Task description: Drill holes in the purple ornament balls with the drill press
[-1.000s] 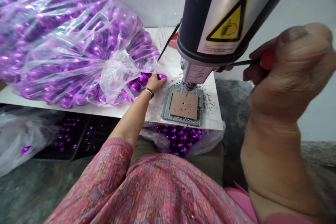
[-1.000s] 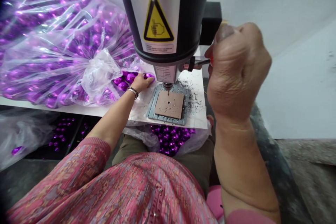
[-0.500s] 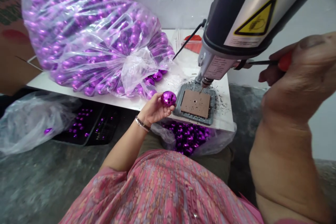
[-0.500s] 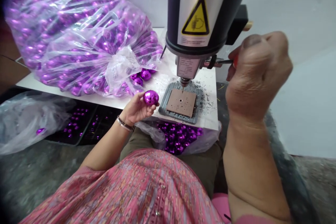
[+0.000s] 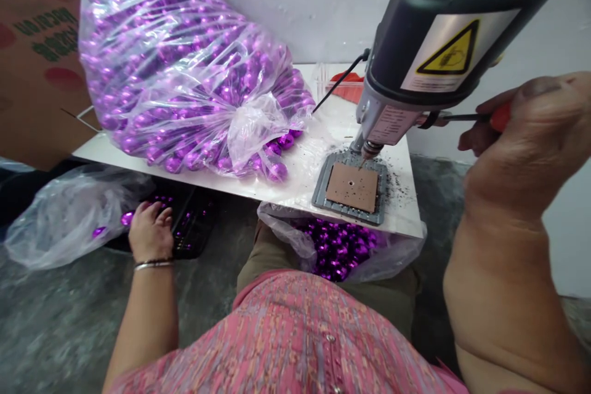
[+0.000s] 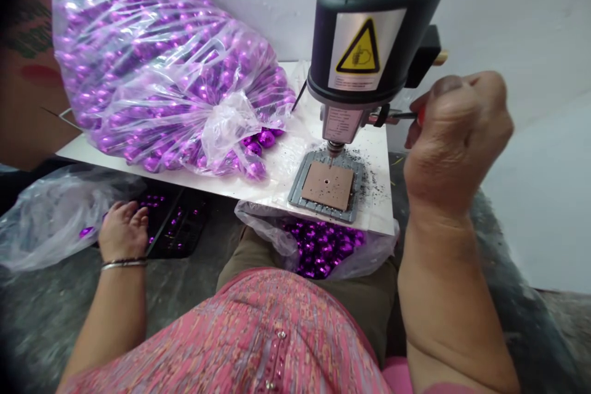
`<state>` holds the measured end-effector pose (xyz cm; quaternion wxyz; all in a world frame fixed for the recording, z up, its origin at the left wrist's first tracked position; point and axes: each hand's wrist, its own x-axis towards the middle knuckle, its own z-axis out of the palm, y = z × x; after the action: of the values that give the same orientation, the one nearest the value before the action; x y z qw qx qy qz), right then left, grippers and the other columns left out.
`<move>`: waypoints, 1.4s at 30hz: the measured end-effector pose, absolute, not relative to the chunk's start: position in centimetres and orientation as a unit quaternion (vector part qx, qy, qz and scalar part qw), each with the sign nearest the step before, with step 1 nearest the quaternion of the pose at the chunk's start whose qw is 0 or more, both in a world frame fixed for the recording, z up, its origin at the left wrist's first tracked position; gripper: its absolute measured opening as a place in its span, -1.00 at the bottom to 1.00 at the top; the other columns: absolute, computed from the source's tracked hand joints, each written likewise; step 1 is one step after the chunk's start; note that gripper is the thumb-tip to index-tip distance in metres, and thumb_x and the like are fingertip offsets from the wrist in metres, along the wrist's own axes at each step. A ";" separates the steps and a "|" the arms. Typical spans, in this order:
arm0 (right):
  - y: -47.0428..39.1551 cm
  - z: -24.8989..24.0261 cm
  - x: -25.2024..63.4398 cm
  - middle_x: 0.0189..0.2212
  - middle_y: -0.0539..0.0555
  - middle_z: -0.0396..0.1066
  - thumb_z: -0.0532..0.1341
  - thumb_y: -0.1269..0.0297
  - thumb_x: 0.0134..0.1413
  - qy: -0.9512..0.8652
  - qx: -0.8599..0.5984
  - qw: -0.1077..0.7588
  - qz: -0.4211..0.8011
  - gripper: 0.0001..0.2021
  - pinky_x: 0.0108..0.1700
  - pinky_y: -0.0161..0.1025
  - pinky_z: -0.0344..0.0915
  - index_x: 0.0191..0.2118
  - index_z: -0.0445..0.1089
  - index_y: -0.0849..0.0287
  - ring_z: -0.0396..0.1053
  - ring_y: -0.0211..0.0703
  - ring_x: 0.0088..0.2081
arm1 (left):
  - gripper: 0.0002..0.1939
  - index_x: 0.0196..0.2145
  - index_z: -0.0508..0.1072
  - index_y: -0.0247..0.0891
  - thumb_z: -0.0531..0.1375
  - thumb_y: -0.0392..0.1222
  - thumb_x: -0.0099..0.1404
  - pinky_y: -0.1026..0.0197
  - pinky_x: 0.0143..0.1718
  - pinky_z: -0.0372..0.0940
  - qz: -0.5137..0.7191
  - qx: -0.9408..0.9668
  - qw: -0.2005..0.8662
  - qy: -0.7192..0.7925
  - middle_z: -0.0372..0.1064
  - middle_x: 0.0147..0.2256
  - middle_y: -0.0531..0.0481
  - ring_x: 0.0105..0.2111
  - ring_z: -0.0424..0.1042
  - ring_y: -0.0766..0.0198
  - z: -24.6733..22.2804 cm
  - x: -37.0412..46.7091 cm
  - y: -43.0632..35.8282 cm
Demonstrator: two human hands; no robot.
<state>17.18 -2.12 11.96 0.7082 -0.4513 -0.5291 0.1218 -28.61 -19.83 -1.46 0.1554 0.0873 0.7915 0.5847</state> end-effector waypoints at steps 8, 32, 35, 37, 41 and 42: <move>-2.4 12.0 17.4 -0.59 -0.17 0.27 0.00 0.15 0.25 -0.542 -0.448 0.700 0.125 -0.70 -0.44 -0.35 -0.02 -0.42 0.23 0.24 0.15 -0.57 -0.63 | -0.50 0.24 0.40 -0.23 -0.02 -0.24 0.41 0.02 0.21 0.33 0.267 0.654 0.123 0.697 0.37 0.26 -0.19 0.13 0.46 0.09 0.7 -13.7 -7.0; -2.0 11.3 17.9 -0.51 -0.02 0.21 0.04 0.01 0.24 -0.563 -0.438 0.692 0.113 -0.66 -0.47 -0.33 -0.01 -0.42 0.17 0.16 0.16 -0.41 -0.52 | -0.24 0.39 0.16 -0.21 0.23 0.08 0.35 0.00 0.06 0.37 0.055 0.633 0.127 0.762 0.32 0.26 -0.36 0.12 0.47 -0.14 -1.3 -10.8 -4.0; -1.9 11.2 18.0 -0.51 -0.01 0.22 0.04 -0.02 0.24 -0.563 -0.437 0.692 0.111 -0.65 -0.49 -0.34 -0.02 -0.41 0.16 0.16 0.17 -0.39 -0.51 | -0.30 0.36 0.21 -0.22 0.26 -0.05 0.33 -0.01 0.11 0.36 0.131 0.672 0.159 0.711 0.33 0.24 -0.31 0.13 0.46 -0.07 -2.6 -10.1 -4.2; -1.9 11.0 18.1 -0.50 -0.01 0.23 0.05 -0.06 0.24 -0.562 -0.436 0.693 0.114 -0.63 -0.50 -0.34 -0.01 -0.40 0.17 0.16 0.17 -0.40 -0.51 | -0.36 0.27 0.29 -0.24 0.29 -0.13 0.28 0.00 0.10 0.37 0.205 0.659 0.184 0.699 0.42 0.14 -0.27 0.06 0.48 -0.01 -3.5 -9.9 -4.2; -1.8 10.7 18.3 -0.50 -0.03 0.24 0.07 -0.06 0.23 -0.568 -0.433 0.690 0.115 -0.63 -0.52 -0.34 -0.01 -0.38 0.18 0.16 0.13 -0.42 -0.56 | -0.35 0.11 0.33 -0.24 0.40 -0.21 0.08 0.12 -0.14 0.44 0.411 0.556 0.239 0.682 0.43 0.02 -0.16 -0.26 0.49 0.24 -4.4 -9.8 -4.5; -1.7 10.7 18.4 -0.50 -0.03 0.24 0.06 -0.05 0.23 -0.569 -0.433 0.690 0.113 -0.64 -0.53 -0.34 -0.01 -0.38 0.19 0.16 0.12 -0.43 -0.57 | -0.32 0.11 0.31 -0.22 0.41 -0.20 0.04 0.16 -0.20 0.43 0.453 0.539 0.257 0.662 0.41 0.03 -0.15 -0.31 0.46 0.30 -4.3 -9.8 -4.8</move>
<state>18.37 -1.73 10.68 0.6900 -0.4329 -0.5689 0.1132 -9.78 -4.78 -4.33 0.2575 0.5388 0.6622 0.4527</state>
